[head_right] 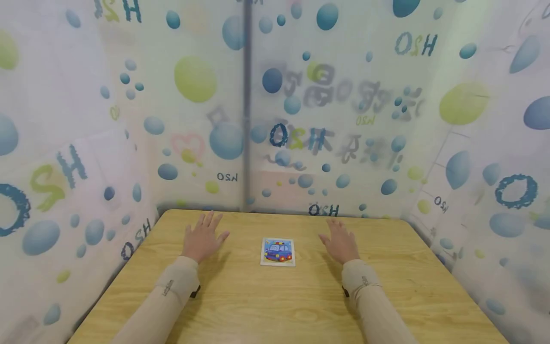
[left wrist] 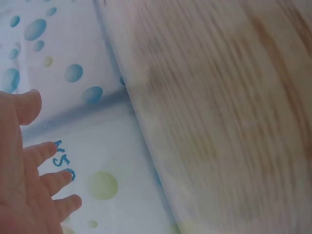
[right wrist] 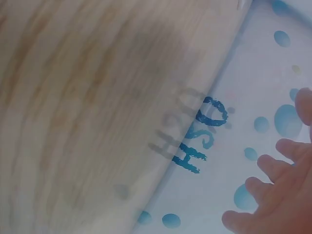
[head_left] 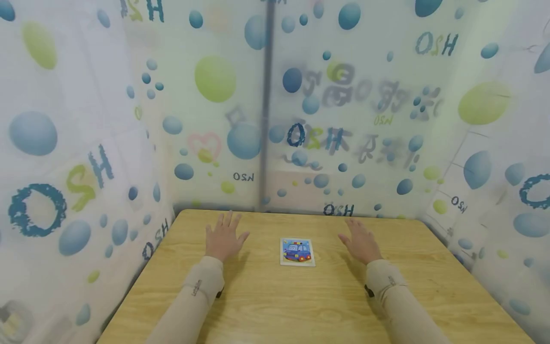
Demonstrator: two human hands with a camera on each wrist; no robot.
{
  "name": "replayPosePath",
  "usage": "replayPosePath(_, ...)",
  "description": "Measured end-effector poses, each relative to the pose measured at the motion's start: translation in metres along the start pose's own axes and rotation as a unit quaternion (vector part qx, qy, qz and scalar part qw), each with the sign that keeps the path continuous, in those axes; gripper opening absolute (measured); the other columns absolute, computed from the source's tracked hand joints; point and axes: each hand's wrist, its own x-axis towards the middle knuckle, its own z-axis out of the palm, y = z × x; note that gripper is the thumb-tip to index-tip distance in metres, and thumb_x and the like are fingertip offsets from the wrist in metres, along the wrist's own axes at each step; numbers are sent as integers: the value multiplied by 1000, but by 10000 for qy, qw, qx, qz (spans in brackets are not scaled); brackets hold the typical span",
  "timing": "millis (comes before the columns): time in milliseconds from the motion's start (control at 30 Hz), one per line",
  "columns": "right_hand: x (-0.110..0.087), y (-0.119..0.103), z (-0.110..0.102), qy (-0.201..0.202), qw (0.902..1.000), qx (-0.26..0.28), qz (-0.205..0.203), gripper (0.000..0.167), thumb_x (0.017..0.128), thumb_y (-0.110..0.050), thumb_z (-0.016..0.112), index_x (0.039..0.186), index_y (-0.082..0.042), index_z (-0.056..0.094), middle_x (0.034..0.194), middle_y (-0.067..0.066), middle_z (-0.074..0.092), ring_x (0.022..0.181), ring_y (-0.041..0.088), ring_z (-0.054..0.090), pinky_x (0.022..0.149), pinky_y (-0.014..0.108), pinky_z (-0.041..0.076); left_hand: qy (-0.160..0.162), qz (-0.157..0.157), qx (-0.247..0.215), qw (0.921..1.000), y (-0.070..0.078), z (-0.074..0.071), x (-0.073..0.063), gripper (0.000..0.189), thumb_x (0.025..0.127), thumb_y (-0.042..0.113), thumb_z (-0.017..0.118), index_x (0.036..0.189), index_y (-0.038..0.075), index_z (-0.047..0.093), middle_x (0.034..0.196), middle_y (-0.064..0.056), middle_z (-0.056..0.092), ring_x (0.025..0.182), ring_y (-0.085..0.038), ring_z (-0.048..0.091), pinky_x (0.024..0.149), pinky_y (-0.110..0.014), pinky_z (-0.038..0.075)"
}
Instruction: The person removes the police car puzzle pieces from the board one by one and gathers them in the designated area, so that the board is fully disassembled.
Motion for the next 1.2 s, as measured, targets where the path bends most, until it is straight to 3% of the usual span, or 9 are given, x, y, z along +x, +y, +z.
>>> replayPosePath(200, 3, -6, 2, -71, 9999, 115, -60, 64, 107, -34, 51, 154, 5, 31, 158, 31, 30, 145, 52, 26, 109, 77, 21, -189, -82, -67, 9998, 3, 0, -1, 71, 103, 59, 44, 159, 18, 34, 166, -16, 24, 151, -42, 22, 109, -81, 15)
replayPosePath(433, 7, -11, 5, -175, 9995, 248, -47, 65, 107, -33, 52, 155, 5, 29, 159, 31, 28, 145, 51, 25, 111, 74, 22, -249, -18, -266, 9993, 8, 3, 1, 70, 103, 55, 48, 158, 15, 35, 162, -20, 31, 145, -43, 34, 103, -73, 36)
replayPosePath(533, 9, -13, 7, -302, 9985, 456, -3, 66, 107, -32, 52, 156, 5, 28, 159, 31, 26, 146, 51, 24, 115, 70, 21, -263, -18, -333, 9991, 12, 3, 1, 68, 103, 54, 48, 157, 15, 37, 160, -19, 35, 142, -43, 39, 100, -72, 40)
replayPosePath(700, 12, -20, 8, -751, 9911, 1096, 53, 71, 107, -32, 51, 158, 5, 19, 162, 30, 20, 148, 49, 20, 120, 62, 16, -327, 84, -455, 9984, 20, 4, 2, 66, 104, 52, 49, 155, 12, 40, 156, -20, 41, 138, -43, 43, 98, -72, 42)
replayPosePath(900, 16, -28, 16, -1148, 9784, 1717, -59, 76, 106, -33, 56, 158, 6, 16, 162, 31, 17, 148, 49, 19, 120, 62, 16, -355, 199, -462, 9981, 25, 14, 8, 64, 103, 52, 51, 153, 12, 44, 150, -20, 49, 132, -43, 50, 95, -70, 46)
replayPosePath(1200, 18, -41, 30, -1599, 9729, 1648, -268, 76, 99, -19, 68, 154, 9, 26, 157, 34, 27, 146, 51, 23, 118, 63, 21, -525, 392, -563, 9963, 44, 22, 13, 58, 103, 47, 55, 148, 10, 50, 144, -21, 54, 128, -43, 53, 94, -64, 50)
